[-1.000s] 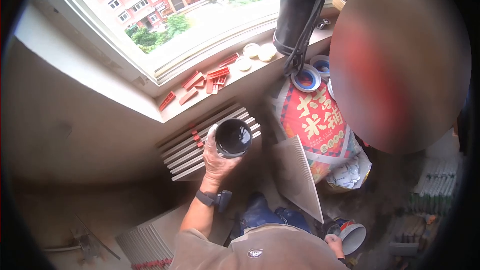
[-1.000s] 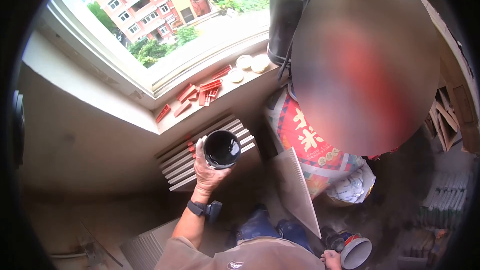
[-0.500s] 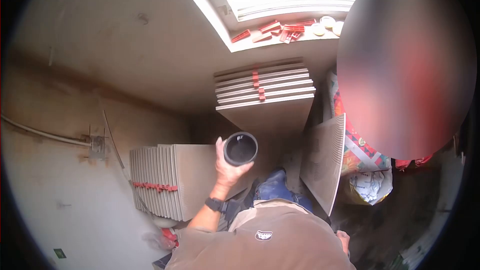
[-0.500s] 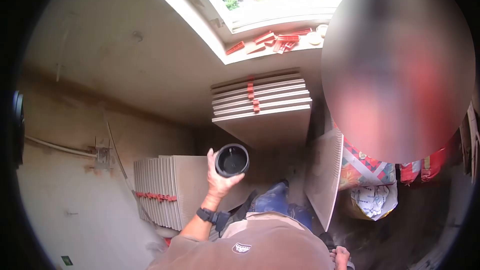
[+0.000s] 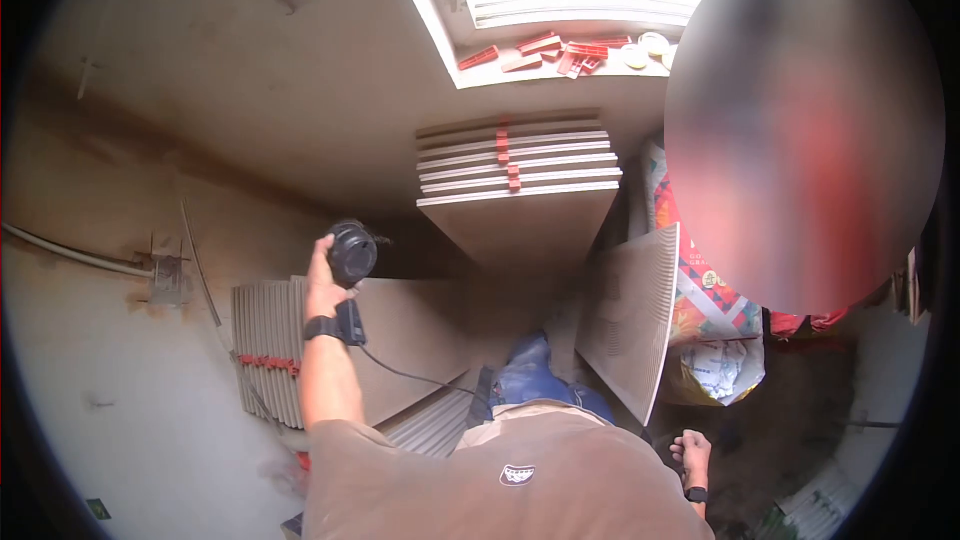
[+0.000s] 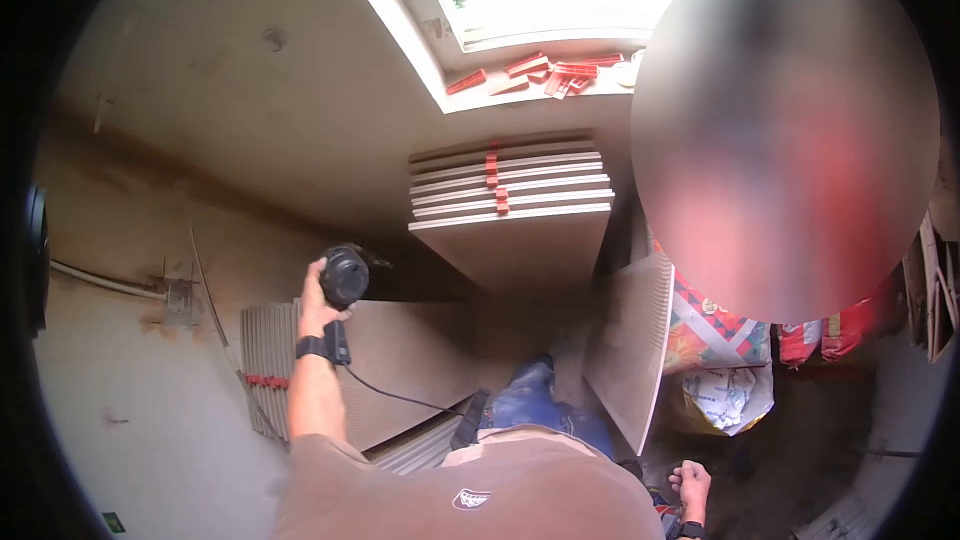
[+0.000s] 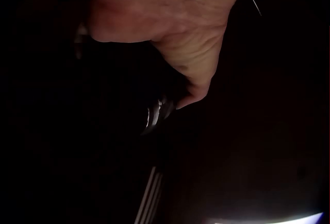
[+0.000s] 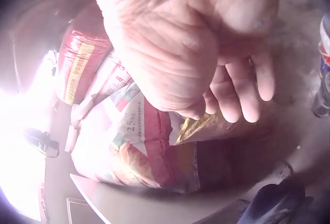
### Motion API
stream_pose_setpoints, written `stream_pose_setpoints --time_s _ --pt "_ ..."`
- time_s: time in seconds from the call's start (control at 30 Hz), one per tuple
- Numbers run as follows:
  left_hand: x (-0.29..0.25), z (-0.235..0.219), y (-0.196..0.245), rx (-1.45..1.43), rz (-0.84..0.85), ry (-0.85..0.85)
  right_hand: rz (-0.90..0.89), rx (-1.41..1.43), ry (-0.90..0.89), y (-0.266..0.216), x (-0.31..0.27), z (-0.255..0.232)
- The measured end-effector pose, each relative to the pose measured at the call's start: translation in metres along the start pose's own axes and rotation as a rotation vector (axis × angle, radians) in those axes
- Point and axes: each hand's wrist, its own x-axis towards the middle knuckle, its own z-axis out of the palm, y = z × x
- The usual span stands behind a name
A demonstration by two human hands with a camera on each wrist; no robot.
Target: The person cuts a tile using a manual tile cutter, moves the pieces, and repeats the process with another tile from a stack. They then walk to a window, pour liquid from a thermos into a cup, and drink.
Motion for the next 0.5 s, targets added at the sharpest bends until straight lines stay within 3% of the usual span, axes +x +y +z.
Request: stream_pose_setpoints --time_s 0.1,0.17,0.23,0.3,0.4,0.47,0.5 --pt "-0.017 0.012 -0.016 0.043 -0.13 -0.166 0.0 0.049 -0.006 0.012 0.001 0.008" --pt "-0.035 0.031 -0.067 -0.025 -0.284 -0.147 0.02 0.062 -0.025 0.023 0.0 0.017" --pt "-0.03 0.031 -0.134 0.111 -0.403 -0.097 0.064 0.097 -0.038 0.046 -0.001 0.021" --pt "-0.041 0.04 -0.169 0.2 -0.478 -0.12 0.082 0.047 -0.044 0.066 -0.005 0.02" --pt "-0.044 0.041 -0.18 0.224 -0.434 -0.038 0.104 -0.004 -0.053 0.078 -0.013 0.014" --pt "-0.008 0.019 -0.177 0.181 -0.149 -0.196 0.129 -0.02 -0.056 0.074 -0.019 0.01" --pt "-0.007 0.017 -0.153 0.304 -0.018 -0.042 0.125 -0.013 -0.054 0.076 -0.015 0.009"
